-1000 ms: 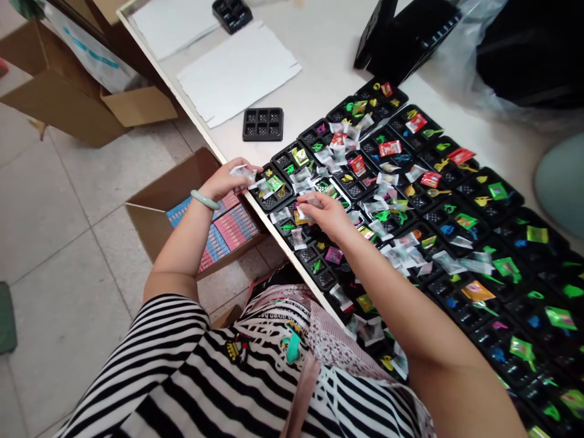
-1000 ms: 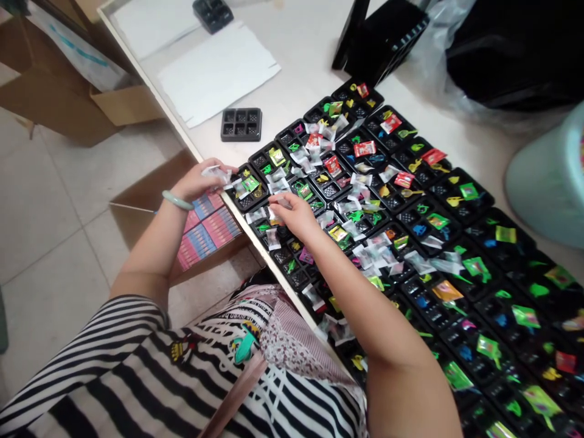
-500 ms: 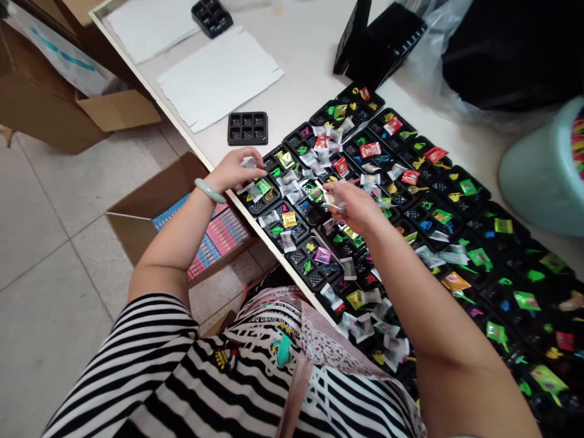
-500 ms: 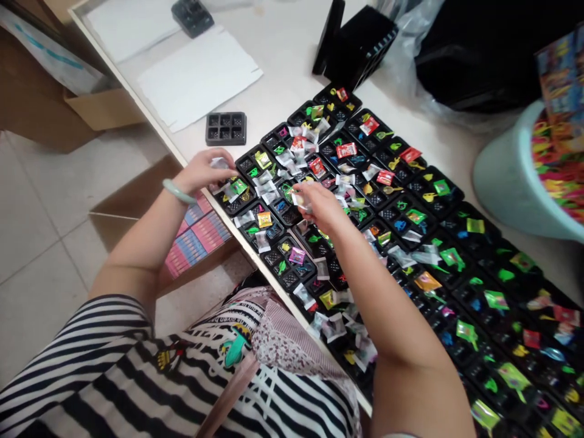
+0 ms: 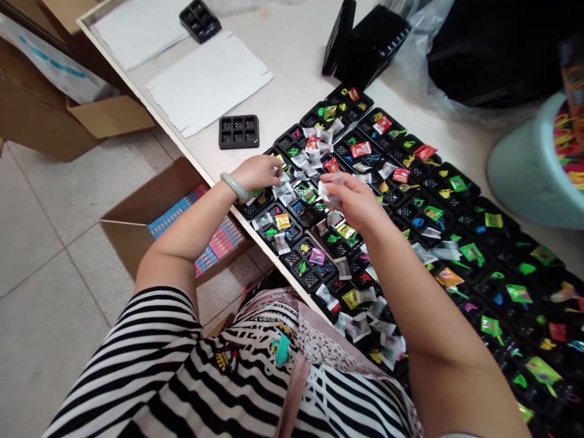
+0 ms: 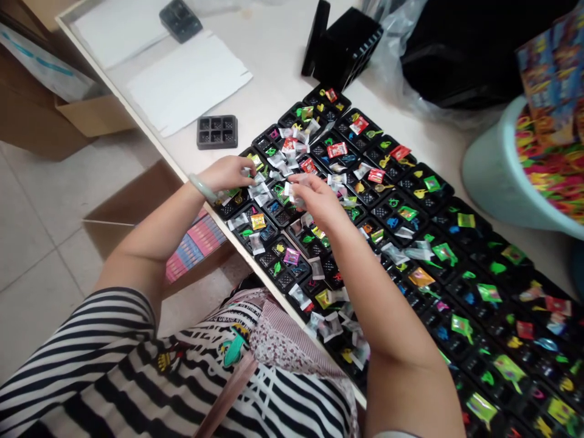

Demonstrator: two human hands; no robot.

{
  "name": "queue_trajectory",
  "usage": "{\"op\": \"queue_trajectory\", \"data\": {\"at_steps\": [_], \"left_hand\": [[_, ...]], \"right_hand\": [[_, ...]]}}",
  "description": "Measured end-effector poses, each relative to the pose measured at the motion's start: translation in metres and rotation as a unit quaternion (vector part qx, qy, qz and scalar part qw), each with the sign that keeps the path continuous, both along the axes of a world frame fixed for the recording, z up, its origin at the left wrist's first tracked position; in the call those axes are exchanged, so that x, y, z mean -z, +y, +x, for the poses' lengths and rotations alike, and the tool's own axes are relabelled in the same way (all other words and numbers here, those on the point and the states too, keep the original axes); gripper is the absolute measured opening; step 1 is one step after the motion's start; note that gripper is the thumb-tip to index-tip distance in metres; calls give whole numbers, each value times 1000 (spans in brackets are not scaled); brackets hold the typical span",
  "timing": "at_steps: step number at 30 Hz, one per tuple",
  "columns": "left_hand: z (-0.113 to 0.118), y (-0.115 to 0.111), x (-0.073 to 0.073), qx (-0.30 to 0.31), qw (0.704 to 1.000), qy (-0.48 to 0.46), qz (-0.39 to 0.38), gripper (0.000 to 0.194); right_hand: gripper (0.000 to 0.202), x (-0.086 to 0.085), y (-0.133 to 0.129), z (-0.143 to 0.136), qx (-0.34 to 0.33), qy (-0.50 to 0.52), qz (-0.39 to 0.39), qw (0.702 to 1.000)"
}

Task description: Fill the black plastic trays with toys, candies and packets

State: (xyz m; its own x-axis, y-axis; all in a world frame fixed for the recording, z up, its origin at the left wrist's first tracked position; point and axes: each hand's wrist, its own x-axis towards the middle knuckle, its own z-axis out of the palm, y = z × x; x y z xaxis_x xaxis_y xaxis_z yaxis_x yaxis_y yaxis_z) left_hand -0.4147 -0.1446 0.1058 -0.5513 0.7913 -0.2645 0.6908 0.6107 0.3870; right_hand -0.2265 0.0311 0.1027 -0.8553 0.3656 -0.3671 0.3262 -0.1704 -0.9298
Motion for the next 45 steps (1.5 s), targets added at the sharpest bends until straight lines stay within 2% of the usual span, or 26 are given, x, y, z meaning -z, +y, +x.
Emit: {"op": "queue_trajectory", "data": {"at_steps": [6, 10, 15, 19, 23, 27, 30, 34, 37, 39, 42, 45], "left_hand": [[13, -14, 5, 24, 1000, 4, -7, 23], [19, -17, 8, 25, 999, 30, -29, 20], [23, -15, 1, 29, 997, 26, -68, 21], [22, -17, -2, 13, 999, -9, -51, 24], [21, -16, 0, -12, 999, -2, -50, 29], [25, -11, 3, -14, 998, -4, -65, 24], [24, -10, 4, -14, 999, -18, -42, 19], [12, -18, 1, -31, 996, -79, 31, 21], [-5, -27, -8, -80, 990, -96, 70, 23], [-18, -30, -14, -125, 986, -92, 61, 25], [-32, -28, -21, -183, 978, -95, 10, 26], [-42, -23, -20, -204, 973, -101, -46, 24]], "right_hand": [[22, 4, 9, 7, -38, 39, 137, 989], [17, 12, 7, 8, -77, 38, 191, 978], [22, 18, 2, 7, -95, 28, 225, 969], [20, 18, 1, 6, -102, 28, 239, 965], [22, 20, 2, 7, -100, 28, 243, 964], [26, 22, 6, 8, -97, 8, 234, 967], [23, 21, 6, 10, -137, -1, 234, 962], [19, 18, 0, 11, -221, -23, 276, 935], [23, 17, -6, 10, -265, -54, 310, 912], [25, 16, -8, 9, -277, -70, 326, 901], [27, 14, -9, 8, -252, -64, 337, 905], [24, 11, -7, 10, -189, -46, 300, 934]]}}
